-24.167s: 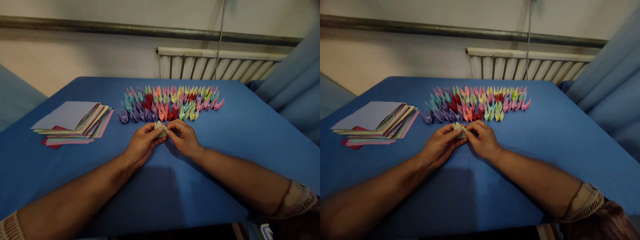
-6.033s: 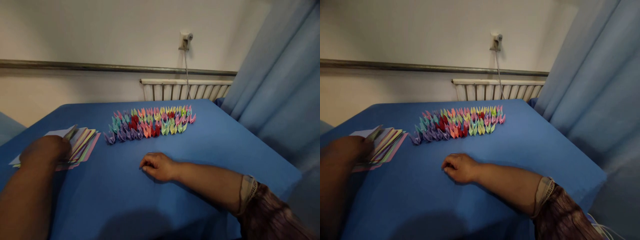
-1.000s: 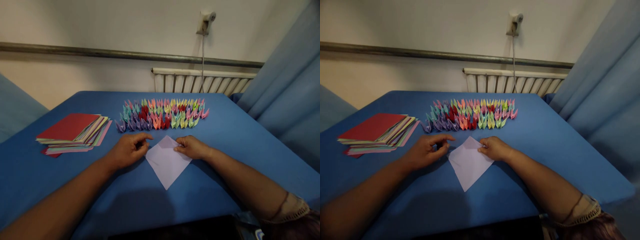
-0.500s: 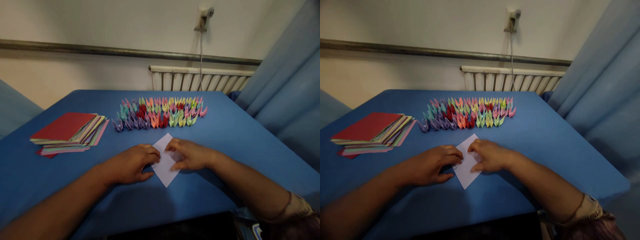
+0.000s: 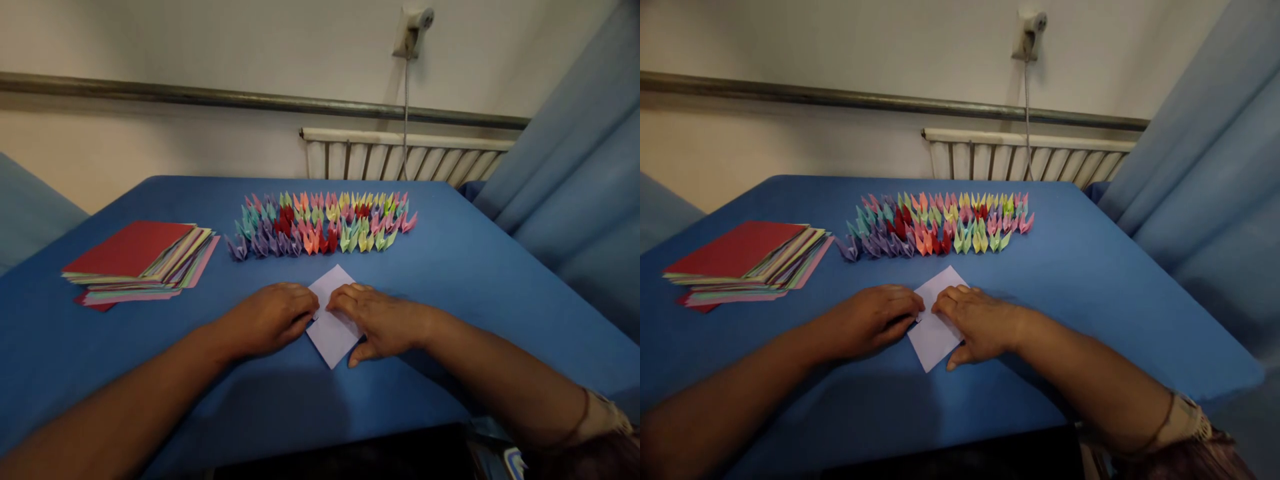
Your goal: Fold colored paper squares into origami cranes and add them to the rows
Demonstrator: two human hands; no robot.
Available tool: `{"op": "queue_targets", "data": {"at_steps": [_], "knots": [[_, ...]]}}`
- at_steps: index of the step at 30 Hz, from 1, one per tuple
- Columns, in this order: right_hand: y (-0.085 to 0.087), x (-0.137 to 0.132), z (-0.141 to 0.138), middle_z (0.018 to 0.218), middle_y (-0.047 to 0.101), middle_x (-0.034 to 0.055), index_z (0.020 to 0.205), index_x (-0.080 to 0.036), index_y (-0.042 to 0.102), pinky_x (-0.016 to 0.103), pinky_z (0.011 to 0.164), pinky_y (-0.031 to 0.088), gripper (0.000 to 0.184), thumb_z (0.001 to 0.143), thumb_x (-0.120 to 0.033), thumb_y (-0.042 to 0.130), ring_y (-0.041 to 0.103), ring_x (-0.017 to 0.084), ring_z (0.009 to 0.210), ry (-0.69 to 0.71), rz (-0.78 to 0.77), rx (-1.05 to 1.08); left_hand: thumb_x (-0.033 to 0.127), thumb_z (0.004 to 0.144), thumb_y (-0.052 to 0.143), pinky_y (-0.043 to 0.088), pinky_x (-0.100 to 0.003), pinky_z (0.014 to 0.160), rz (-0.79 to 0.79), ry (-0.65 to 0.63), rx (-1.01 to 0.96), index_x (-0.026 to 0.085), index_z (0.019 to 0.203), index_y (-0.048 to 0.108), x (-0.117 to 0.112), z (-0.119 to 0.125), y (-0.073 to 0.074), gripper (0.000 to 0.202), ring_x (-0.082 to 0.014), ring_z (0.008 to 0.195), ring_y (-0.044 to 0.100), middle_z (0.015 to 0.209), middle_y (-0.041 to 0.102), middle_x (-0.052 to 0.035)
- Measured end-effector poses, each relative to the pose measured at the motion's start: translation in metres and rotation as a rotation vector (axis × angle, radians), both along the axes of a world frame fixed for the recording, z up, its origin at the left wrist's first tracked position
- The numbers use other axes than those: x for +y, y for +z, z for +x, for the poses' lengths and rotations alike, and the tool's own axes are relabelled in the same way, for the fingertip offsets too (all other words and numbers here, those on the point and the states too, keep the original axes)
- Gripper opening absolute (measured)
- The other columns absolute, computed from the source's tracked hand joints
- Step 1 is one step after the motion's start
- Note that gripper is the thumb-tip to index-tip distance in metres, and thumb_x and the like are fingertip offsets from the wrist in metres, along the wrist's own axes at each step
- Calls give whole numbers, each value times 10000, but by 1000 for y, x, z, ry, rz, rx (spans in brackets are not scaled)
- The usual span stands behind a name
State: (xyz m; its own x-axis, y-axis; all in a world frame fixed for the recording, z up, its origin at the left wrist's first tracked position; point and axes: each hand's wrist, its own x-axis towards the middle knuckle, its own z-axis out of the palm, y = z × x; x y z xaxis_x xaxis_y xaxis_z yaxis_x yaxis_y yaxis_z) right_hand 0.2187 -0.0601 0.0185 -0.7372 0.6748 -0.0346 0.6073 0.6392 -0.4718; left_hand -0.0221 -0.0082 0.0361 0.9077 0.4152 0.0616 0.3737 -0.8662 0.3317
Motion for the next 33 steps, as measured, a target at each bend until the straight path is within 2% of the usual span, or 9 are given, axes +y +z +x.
{"op": "queue_targets", "data": {"at_steps": [2, 4, 7, 10, 15, 19, 25, 29, 33], "knots": [[1, 0, 0, 1233, 537, 163, 1303, -133, 452, 474, 1001, 398, 803, 675, -487, 804, 503, 308, 1129, -4, -6, 6, 233, 946, 441, 467, -290, 804, -50, 31, 24, 195, 1023, 632, 4, -1, -4, 210, -180, 881, 627, 950, 674, -49], [1, 1, 1, 1223, 557, 159, 1286, -138, 466, 452, 983, 412, 722, 704, -418, 788, 519, 296, 1119, -10, -14, 26, 260, 954, 431, 460, -291, 801, -92, 68, 27, 196, 1024, 628, 7, -1, -7, 218, -182, 878, 624, 951, 673, -48], [1, 7, 6, 1143, 620, 120, 1192, -156, 543, 376, 917, 443, 420, 805, -257, 671, 574, 244, 1037, -70, -28, 70, 294, 948, 441, 453, -283, 764, -140, 144, 16, 200, 998, 636, 10, -1, -9, 222, -180, 836, 624, 917, 675, -39], [-1, 15, 12, 995, 673, 79, 1057, -168, 620, 327, 810, 459, 197, 884, -242, 558, 612, 208, 879, -192, -76, 62, 351, 955, 432, 451, -273, 697, -224, 248, 1, 200, 1016, 631, 11, -1, -7, 257, -171, 756, 621, 867, 673, -29], [0, 21, 17, 935, 704, 43, 1081, -201, 654, 288, 736, 443, 227, 870, -236, 579, 623, 204, 826, -344, -184, 32, 444, 893, 560, 486, -299, 762, -343, 285, -38, 204, 1194, 574, 13, -1, -6, 386, -203, 873, 650, 1021, 692, -56], [1, 22, 18, 937, 701, 58, 1065, -193, 655, 282, 707, 422, 229, 851, -261, 612, 619, 206, 818, -389, -141, -39, 394, 905, 538, 483, -306, 764, -284, 320, -18, 213, 1179, 596, 17, -3, -13, 334, -207, 884, 653, 1032, 697, -53], [-2, 23, 22, 860, 682, 49, 986, -185, 616, 277, 583, 340, 230, 835, -356, 641, 589, 189, 704, -455, -55, -194, 379, 885, 557, 471, -293, 698, -284, 445, -29, 205, 1114, 610, 22, -2, -21, 293, -188, 785, 650, 915, 701, -27], [1, 22, 25, 866, 693, 35, 1020, -200, 601, 271, 561, 323, 293, 799, -370, 691, 592, 181, 692, -527, -76, -220, 389, 851, 591, 469, -306, 682, -250, 511, 15, 192, 1116, 602, 25, -3, -23, 330, -209, 783, 657, 912, 708, -36], [5, 22, 26, 914, 704, 42, 1062, -196, 601, 267, 581, 348, 327, 793, -345, 711, 607, 176, 722, -549, -144, -234, 322, 865, 555, 479, -319, 702, -181, 503, 46, 185, 1154, 588, 28, -7, -23, 322, -219, 813, 662, 940, 713, -47]]}}
